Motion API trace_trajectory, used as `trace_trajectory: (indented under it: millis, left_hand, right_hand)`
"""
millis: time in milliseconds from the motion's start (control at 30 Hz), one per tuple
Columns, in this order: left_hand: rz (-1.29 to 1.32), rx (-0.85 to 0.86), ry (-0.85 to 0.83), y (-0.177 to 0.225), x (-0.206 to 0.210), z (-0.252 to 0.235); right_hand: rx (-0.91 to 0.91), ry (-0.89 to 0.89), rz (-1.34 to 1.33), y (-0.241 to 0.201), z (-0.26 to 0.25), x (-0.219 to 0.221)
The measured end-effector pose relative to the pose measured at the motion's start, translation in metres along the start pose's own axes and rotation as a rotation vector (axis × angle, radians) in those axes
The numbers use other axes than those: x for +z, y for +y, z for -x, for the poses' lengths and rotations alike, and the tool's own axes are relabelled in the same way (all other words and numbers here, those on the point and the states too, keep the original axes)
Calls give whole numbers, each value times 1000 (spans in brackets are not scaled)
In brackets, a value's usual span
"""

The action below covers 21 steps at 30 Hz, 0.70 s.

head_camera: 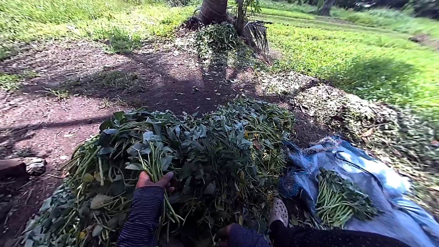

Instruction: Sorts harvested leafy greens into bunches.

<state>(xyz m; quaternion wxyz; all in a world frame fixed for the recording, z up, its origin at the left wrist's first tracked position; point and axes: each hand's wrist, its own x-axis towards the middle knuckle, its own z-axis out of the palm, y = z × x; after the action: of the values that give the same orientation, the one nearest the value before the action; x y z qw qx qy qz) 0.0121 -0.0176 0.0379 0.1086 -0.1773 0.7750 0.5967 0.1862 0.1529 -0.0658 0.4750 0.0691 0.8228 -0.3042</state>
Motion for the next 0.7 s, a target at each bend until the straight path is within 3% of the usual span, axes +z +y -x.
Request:
trace_trajectory:
  millis: [67,133,233,333,533,700]
  left_hand:
    - [36,-36,-9,1,3,0]
    - [92,-74,-50,-1,8,-2]
    - [150,-132,-115,-8,17,-2]
    - [154,-170,-113,-17,27,0]
    - [107,-252,-169,-30,48,10]
    - [111,-240,-427,-27,61,29]
  right_hand:
    - [-93,421,-161,21,-17,-31]
    - [21,516,-271,23,-30,-62]
    - [219,482,-279,20,-59,-75]
    - [243,510,-259,22,-72,-73]
    - [-118,737,-440,24,-13,-60]
    - [-219,556,-564,7,23,-52]
